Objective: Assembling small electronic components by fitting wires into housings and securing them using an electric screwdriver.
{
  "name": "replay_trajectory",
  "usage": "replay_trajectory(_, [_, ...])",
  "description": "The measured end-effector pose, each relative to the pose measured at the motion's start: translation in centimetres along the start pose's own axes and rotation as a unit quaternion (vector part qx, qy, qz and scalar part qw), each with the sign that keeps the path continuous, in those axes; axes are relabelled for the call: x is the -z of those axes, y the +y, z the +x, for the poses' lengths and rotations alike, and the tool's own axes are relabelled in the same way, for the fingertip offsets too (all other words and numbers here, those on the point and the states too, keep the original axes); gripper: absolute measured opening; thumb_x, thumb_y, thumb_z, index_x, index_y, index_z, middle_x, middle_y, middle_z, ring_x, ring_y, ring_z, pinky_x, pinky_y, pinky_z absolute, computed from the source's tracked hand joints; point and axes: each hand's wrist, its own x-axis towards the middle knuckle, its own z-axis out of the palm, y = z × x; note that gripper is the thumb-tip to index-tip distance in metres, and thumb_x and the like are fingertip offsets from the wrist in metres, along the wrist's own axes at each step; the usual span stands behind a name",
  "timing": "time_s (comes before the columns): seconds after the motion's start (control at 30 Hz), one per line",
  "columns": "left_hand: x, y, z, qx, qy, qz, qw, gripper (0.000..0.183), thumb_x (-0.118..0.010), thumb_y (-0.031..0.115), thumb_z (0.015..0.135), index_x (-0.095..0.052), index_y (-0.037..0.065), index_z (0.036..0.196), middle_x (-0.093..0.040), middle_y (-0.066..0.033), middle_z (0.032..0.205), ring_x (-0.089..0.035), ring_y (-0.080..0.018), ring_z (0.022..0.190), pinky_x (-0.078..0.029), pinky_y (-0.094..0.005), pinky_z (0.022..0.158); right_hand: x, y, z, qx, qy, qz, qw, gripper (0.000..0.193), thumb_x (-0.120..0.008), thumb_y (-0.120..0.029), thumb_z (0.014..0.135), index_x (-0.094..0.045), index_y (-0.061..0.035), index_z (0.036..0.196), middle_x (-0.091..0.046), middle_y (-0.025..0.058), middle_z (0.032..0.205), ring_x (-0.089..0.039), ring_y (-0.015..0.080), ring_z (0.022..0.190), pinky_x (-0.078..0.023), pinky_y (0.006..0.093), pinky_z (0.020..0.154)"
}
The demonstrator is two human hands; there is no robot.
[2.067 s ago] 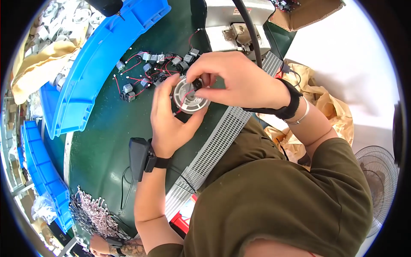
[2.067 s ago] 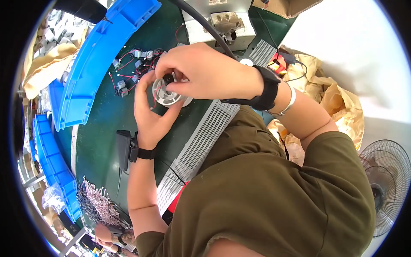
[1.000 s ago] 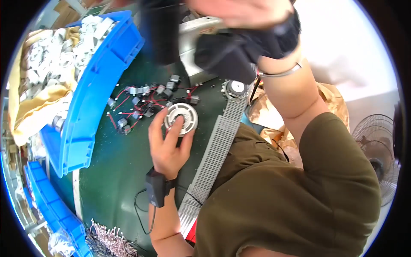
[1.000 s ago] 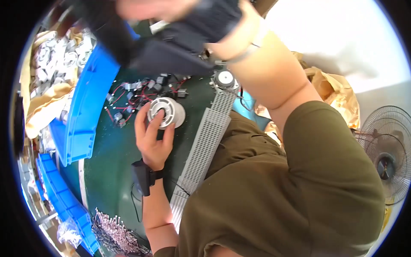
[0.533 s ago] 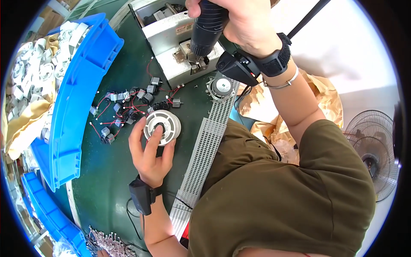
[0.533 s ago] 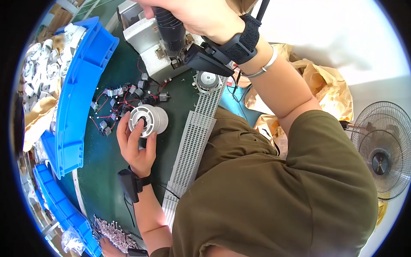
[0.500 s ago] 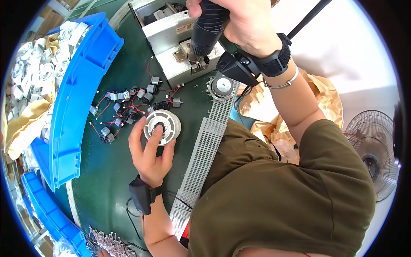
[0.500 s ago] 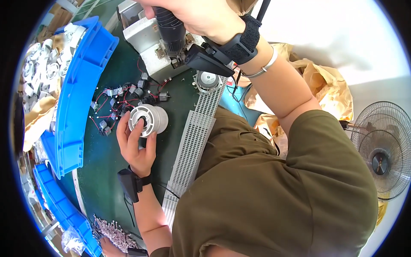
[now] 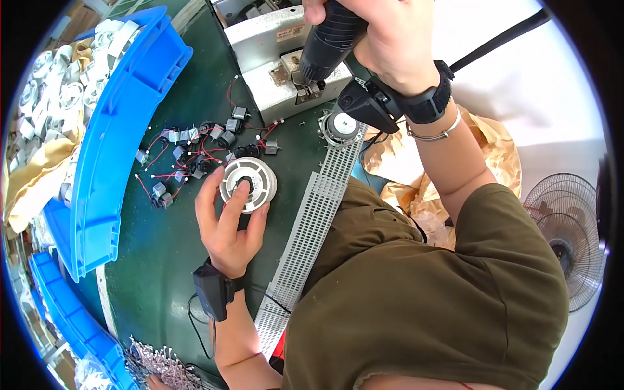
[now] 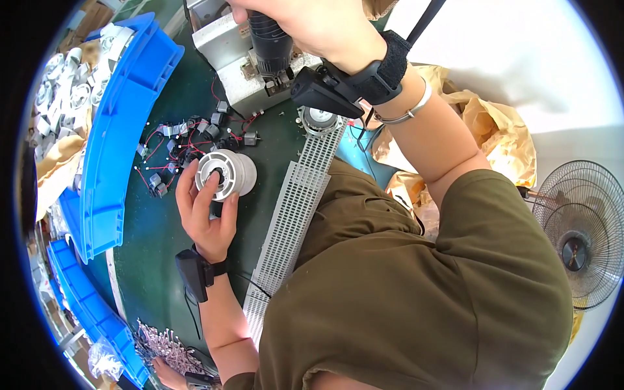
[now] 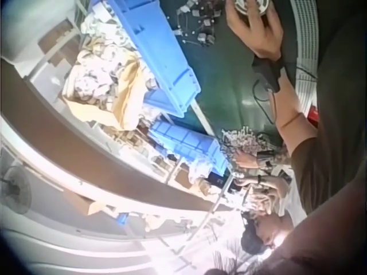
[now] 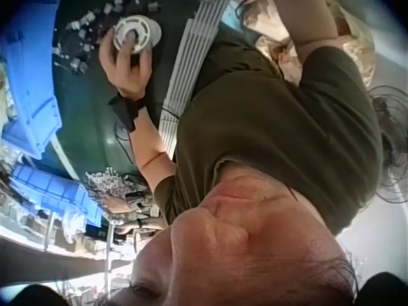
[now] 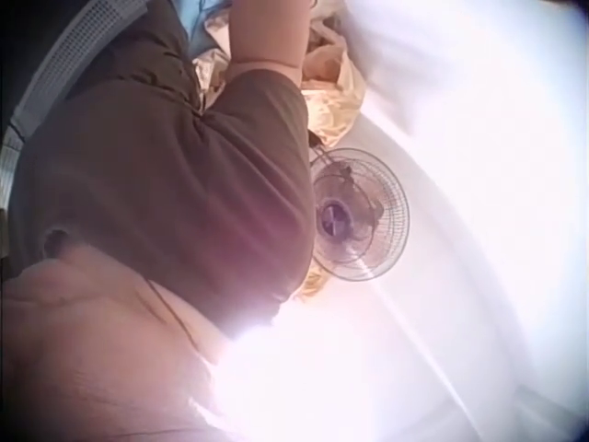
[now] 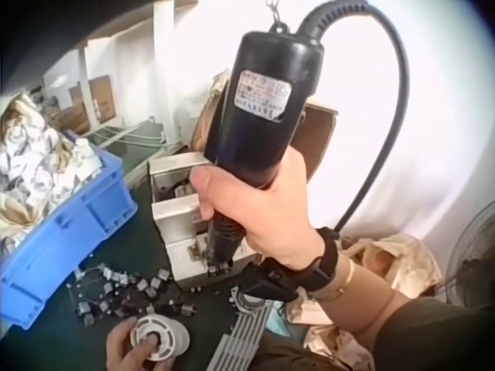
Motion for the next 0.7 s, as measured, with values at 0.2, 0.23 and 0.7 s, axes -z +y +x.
replay_trajectory(0.2, [-0.01, -0.01, 0.03, -0.002, -0.003, 0.006, 1.000, 0.043, -0.075, 0.003, 0.064, -0.063, 0.005, 0.105, -0.048, -0.0208, 0.123, -0.052, -0.0338, 0.108, -0.047, -0.0378, 0.085, -0.11, -0.41, -0.01, -0.014, 0.008, -0.006, 1.000, 0.017, -0.063, -0.001, 0.077, -0.054, 0.0031, 0.091, -0.056, 0.0037, 0.068, -0.053, 0.0101, 0.056, -0.043, 0.0221, 0.053])
replay_trajectory(0.23, [-0.01, -0.05, 0.02, -0.004, -0.003, 0.009, 1.000, 0.043, -0.075, 0.003, 0.064, -0.063, 0.005, 0.105, -0.048, -0.0208, 0.123, -0.052, -0.0339, 0.108, -0.047, -0.0378, 0.085, -0.15, -0.37, 0.02, -0.017, 0.007, -0.007, 1.000, 0.017, -0.063, -0.001, 0.077, -0.054, 0.0032, 0.091, -0.056, 0.0038, 0.068, -0.053, 0.0101, 0.056, -0.043, 0.0221, 0.053])
replay_trajectory(0.7, [-0.04, 0.11, 0.00, -0.005, 0.002, 0.007, 1.000, 0.043, -0.076, 0.004, 0.064, -0.063, 0.005, 0.105, -0.049, -0.0198, 0.123, -0.053, -0.0328, 0.105, -0.048, -0.0374, 0.083, -0.10, 0.09, -0.05, -0.048, 0.024, 0.017, 0.998, 0.013, -0.061, 0.000, 0.077, -0.054, 0.0024, 0.088, -0.056, 0.0051, 0.069, -0.054, 0.0118, 0.054, -0.044, 0.0236, 0.051])
